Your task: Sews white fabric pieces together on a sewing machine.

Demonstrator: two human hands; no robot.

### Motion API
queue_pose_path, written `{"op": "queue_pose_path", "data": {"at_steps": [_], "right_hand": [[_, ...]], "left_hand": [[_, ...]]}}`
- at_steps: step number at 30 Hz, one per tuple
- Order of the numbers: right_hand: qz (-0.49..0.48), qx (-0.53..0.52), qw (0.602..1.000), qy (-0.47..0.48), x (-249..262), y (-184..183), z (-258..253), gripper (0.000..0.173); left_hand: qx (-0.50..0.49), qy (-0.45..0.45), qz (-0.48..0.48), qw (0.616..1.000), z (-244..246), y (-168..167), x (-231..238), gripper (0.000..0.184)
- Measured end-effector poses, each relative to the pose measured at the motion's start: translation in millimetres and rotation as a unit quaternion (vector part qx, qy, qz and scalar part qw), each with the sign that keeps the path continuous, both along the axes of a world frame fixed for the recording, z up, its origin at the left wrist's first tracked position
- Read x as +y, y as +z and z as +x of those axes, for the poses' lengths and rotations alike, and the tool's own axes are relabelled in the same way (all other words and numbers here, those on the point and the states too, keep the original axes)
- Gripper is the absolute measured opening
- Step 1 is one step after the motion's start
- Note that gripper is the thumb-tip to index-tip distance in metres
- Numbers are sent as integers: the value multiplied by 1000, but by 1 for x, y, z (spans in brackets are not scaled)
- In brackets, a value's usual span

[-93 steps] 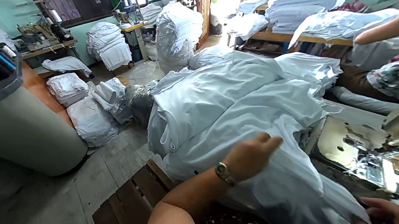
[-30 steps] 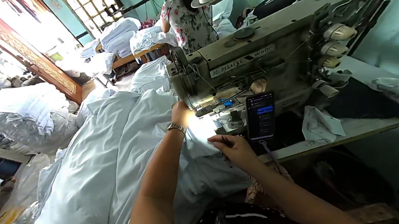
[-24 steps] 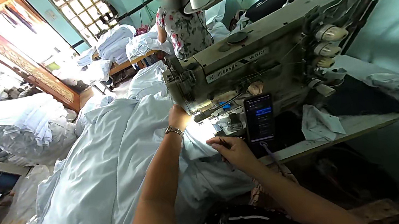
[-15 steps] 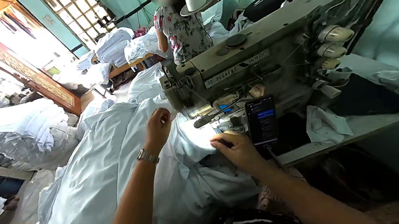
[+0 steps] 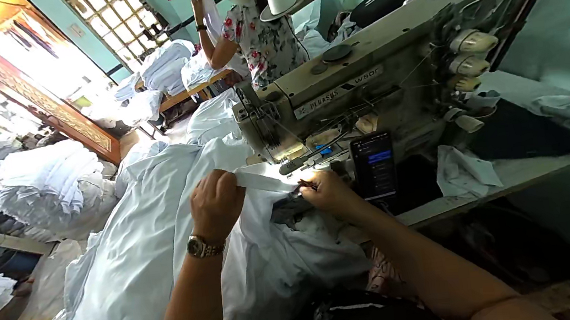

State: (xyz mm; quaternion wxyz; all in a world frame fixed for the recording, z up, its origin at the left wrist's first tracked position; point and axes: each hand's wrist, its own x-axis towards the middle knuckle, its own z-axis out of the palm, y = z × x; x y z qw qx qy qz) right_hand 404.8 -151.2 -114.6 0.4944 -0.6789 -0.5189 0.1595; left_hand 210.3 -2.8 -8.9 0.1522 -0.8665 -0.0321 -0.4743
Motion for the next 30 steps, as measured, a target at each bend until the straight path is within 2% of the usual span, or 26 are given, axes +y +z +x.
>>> {"op": "queue_pose_path", "data": {"at_steps": [2,4,5,7,8,10,13,15,18,23,26,28,30], "right_hand": [[1,11,999,42,-13,7,-7,26],[51,-1,994,95,-35,18,-19,29],[86,-19,989,122,-46,22,-26,30],[134,-54,976,164,-59,27,-33,32],[146,-63,971,179,-61,29,-34,32],[140,-55,969,195,-58,30,-30,31],[41,-29,987,150,-40,32,-16,32],[-13,8,994,110,-22,19,-5,33],[2,43,995,94,-10,12,1,33],[-3,53,991,120,-6,12,5,28],[-3,47,991,127,-9,13,5,24],[-3,55,990,128,-17,19,1,25],[16,84,986,144,-26,16,-4,24]], "left_hand": [[38,-12,-7,999,-5,9,-19,16],[133,-41,-107,984,-9,15,-32,12],[207,-70,-177,960,-10,19,-35,16],[353,-156,-273,881,-5,22,-36,29],[409,-188,-288,846,1,22,-35,30],[473,-204,-271,813,11,23,-29,21],[479,-200,-274,810,13,47,-9,22],[454,-164,-267,834,7,64,2,23],[428,2,-184,885,5,73,6,23],[455,77,-154,874,12,68,3,21],[454,43,-163,875,11,76,-1,23],[458,-36,-185,868,10,83,-2,22],[476,-149,-236,834,11,82,-2,17]]}}
